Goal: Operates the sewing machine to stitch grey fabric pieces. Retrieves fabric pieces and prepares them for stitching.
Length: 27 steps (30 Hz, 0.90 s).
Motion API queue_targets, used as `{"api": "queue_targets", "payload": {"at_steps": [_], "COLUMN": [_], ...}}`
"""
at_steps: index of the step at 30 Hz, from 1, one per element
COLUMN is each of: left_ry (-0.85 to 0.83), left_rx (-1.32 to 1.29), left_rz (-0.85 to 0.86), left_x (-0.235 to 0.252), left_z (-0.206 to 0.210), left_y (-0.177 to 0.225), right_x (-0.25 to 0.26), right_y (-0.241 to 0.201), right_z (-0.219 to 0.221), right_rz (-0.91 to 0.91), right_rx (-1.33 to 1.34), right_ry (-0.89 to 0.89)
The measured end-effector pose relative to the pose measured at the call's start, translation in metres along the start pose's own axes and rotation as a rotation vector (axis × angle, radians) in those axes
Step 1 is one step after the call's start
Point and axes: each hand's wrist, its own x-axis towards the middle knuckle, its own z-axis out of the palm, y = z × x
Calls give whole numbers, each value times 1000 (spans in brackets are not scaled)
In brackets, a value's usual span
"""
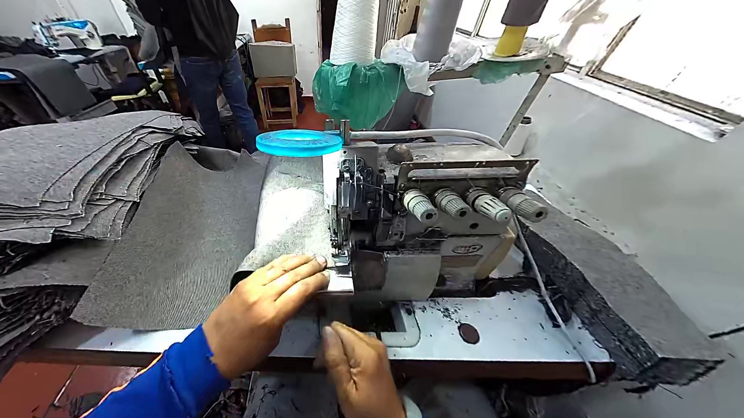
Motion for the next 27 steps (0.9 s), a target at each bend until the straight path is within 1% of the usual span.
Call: {"api": "queue_targets", "payload": {"at_steps": [1,2,3,4,5,6,7,8,9,10,11,12,13,14,15,16,17,18,19,22,23,25,27], "left_ry": [84,164,174,97,-54,-204,-366,-539,-680,-788,-838,-835,-753,-604,-439,-328,-299,-331,-407,-643,-665,-600,-477], "left_rx": [32,107,193,227,173,111,66,39,8,-24,-45,-24,71,222,401,555,652,710,742,723,687,583,478], "left_rz": [-66,-173,-318,-494,-691,-836,-908,-936,-927,-900,-878,-896,-934,-969,-986,-1003,-1048,-1099,-1117,-1082,-1081,-1085,-1104], "left_x": [-15,-33,-51,-65,-68,-61,-51,-39,-29,-17,-3,10,20,22,17,5,-10,-23,-31,-20,-15,-9,-11], "left_z": [6,13,22,29,31,33,34,34,30,17,-5,-37,-76,-116,-153,-186,-214,-233,-243,-252,-257,-275,-289], "left_y": [-3,-9,-17,-30,-43,-57,-69,-80,-92,-105,-114,-118,-117,-115,-117,-126,-139,-152,-161,-175,-180,-197,-209], "right_x": [-6,-13,-18,-22,-23,-23,-20,-14,-5,5,14,20,20,15,9,2,-4,-9,-13,-23,-25,-30,-37], "right_y": [7,15,24,33,40,43,40,34,29,27,27,29,32,37,42,46,51,56,60,68,69,62,48], "right_z": [-3,-9,-15,-21,-25,-27,-29,-32,-35,-38,-42,-44,-45,-44,-43,-43,-43,-42,-42,-44,-47,-56,-65], "right_rz": [-1,4,7,13,27,59,129,235,354,451,514,531,512,464,405,346,283,226,167,31,10,27,40], "right_rx": [-75,-171,-286,-414,-568,-703,-784,-808,-797,-775,-749,-728,-717,-716,-712,-700,-695,-697,-700,-655,-590,-435,-355], "right_ry": [39,61,53,18,-46,-140,-248,-378,-520,-653,-758,-809,-810,-771,-719,-666,-621,-586,-548,-418,-364,-290,-247]}}
